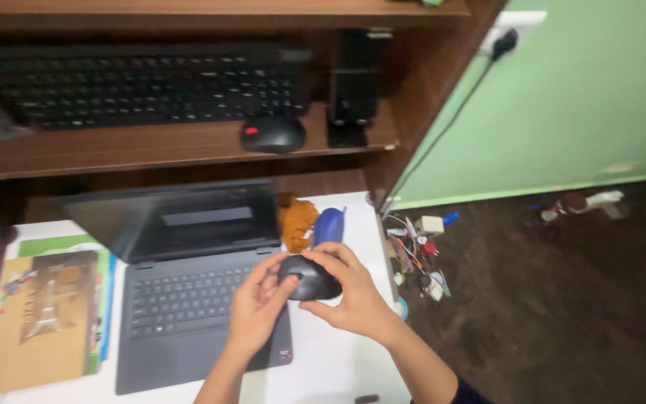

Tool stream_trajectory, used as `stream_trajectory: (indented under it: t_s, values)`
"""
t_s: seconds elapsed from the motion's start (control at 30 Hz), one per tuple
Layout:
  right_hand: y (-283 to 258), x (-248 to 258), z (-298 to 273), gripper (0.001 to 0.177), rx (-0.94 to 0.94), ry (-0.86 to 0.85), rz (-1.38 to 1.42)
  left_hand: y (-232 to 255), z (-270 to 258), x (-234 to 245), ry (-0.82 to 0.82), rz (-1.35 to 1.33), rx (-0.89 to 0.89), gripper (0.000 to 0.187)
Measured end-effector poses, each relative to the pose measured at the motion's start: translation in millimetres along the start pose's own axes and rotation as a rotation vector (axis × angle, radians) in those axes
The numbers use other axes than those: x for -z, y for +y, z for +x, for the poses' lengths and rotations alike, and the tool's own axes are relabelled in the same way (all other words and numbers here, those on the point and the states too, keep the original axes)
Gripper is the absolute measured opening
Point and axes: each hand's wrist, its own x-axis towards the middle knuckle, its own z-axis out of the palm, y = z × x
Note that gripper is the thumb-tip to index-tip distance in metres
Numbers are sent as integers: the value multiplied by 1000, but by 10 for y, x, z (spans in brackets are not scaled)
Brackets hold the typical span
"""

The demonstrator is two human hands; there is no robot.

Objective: The person wipes a white desk surface with an orange cloth, moves a stack of notebooks, and wipes the upper shelf. They then pick up a laptop from the floor, place it on the desk, and organize a mouse, a blue case, and a power strip on the desk and shelf.

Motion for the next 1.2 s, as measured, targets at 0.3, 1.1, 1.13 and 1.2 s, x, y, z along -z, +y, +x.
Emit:
stream_trajectory:
  t_s: [0.3, 1.1, 1.13, 1.2]
  values:
    - [-322, -494, 1056, 51, 248, 87, 29, 754, 485, 899, 180, 135, -170, 50]
    - [285, -1203, 2679, 47, 228, 175, -290, 1248, 2219, 1844, -17, 1388, -333, 73]
    - [279, -1199, 2655, 47, 240, 187, -304, 1239, 2216, 1850, -15, 1406, -342, 73]
    - [274, -1126, 2554, 46, 188, 230, -239, 1236, 2213, 1861, -24, 1401, -349, 72]
